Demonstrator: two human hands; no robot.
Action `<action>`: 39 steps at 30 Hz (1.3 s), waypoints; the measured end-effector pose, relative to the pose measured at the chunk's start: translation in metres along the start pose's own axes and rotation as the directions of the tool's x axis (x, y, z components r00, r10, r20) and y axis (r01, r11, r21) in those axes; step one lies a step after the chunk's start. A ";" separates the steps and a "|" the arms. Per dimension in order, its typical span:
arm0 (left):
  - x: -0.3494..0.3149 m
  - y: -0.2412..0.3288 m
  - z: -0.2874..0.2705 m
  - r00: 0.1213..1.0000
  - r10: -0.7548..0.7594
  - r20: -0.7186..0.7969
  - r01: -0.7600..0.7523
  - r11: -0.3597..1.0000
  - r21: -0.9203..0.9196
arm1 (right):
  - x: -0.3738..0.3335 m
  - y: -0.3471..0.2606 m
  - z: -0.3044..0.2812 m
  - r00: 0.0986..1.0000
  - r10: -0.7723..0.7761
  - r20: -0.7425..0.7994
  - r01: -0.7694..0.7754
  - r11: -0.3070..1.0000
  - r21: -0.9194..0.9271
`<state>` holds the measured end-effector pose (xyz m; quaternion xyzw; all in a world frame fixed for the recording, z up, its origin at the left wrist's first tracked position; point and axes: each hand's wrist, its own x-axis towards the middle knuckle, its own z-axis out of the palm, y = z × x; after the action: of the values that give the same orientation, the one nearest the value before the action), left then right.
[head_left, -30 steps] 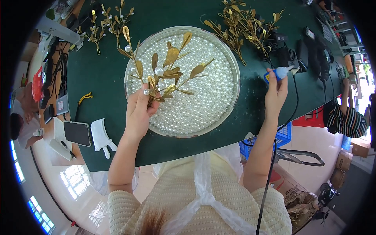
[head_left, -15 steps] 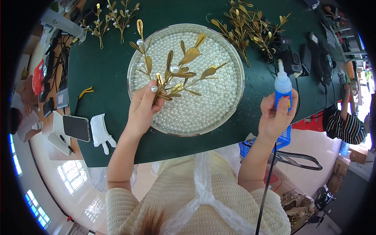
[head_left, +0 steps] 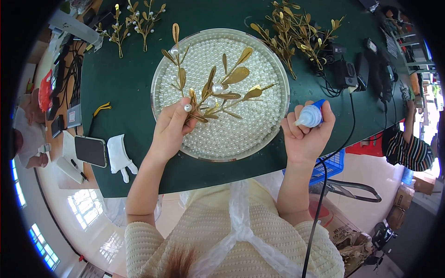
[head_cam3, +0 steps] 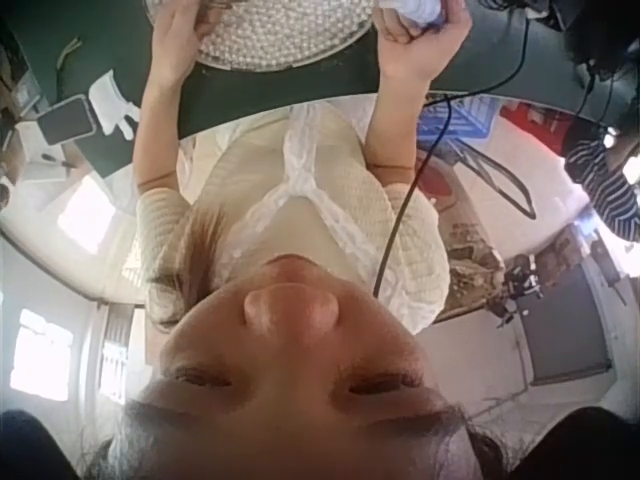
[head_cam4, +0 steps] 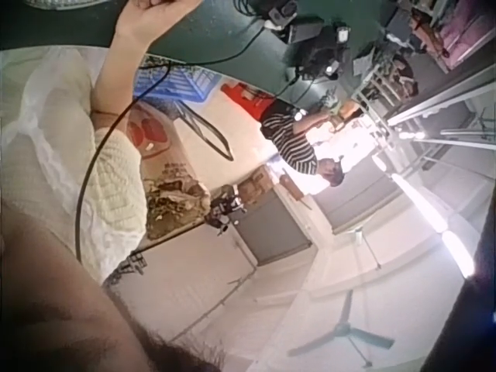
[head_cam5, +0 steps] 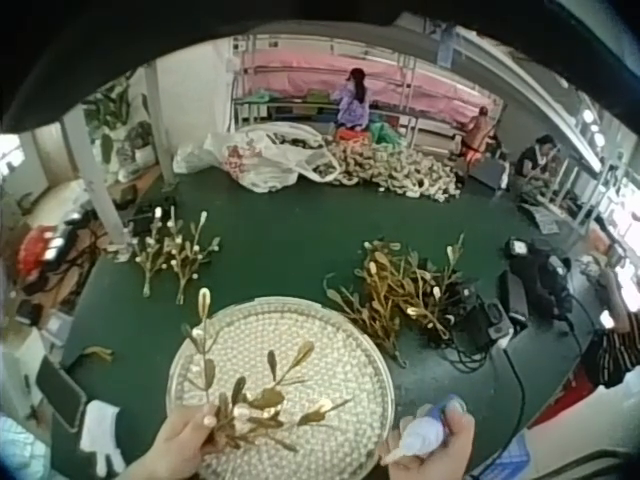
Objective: The person applies glue to a gold leaf branch, picks up a pearl from a tray, and presses it onto the branch, repeating the process for several pearls before picking up a new branch.
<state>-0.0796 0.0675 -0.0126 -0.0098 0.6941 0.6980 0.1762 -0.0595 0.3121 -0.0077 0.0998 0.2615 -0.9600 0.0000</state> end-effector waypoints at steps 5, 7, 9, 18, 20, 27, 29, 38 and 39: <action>0.001 -0.001 0.000 1.000 0.007 0.007 -0.007 1.000 0.014 | -0.005 -0.002 0.018 0.887 -0.412 -0.207 0.327 0.879 -0.346; 0.001 0.000 0.001 1.000 0.006 0.004 -0.006 1.000 0.018 | -0.006 -0.004 0.013 0.884 -0.446 -0.144 0.378 0.860 -0.343; 0.001 0.001 0.001 1.000 0.005 -0.003 -0.005 1.000 0.027 | -0.005 -0.002 0.016 0.751 -0.639 -0.163 0.523 0.728 -0.444; 0.000 -0.001 0.004 0.998 0.027 -0.059 -0.020 0.993 0.117 | -0.012 0.002 0.025 0.594 -0.766 0.247 0.651 0.276 -0.707; -0.001 -0.003 0.005 0.995 0.032 -0.090 -0.020 0.992 0.124 | -0.012 0.003 0.027 0.576 -0.744 0.339 0.648 0.162 -0.744; -0.002 -0.002 0.007 0.993 0.031 -0.112 -0.014 0.988 0.153 | -0.009 0.011 0.034 0.483 -0.801 0.353 0.659 0.067 -0.749; -0.002 -0.002 0.007 0.993 0.032 -0.111 -0.016 0.989 0.144 | -0.010 0.011 0.036 0.463 -0.784 0.414 0.666 -0.002 -0.746; -0.003 -0.001 0.007 0.994 0.045 -0.105 -0.030 0.990 0.139 | -0.010 0.010 0.032 0.422 -0.759 0.495 0.693 -0.082 -0.716; -0.002 -0.001 0.007 0.994 0.053 -0.090 -0.040 0.988 0.146 | -0.010 0.010 0.032 0.422 -0.759 0.496 0.693 -0.082 -0.716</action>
<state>-0.0755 0.0735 -0.0131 -0.0136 0.7502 0.6487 0.1272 -0.0551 0.2869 0.0161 -0.0415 0.7138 -0.5146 -0.4733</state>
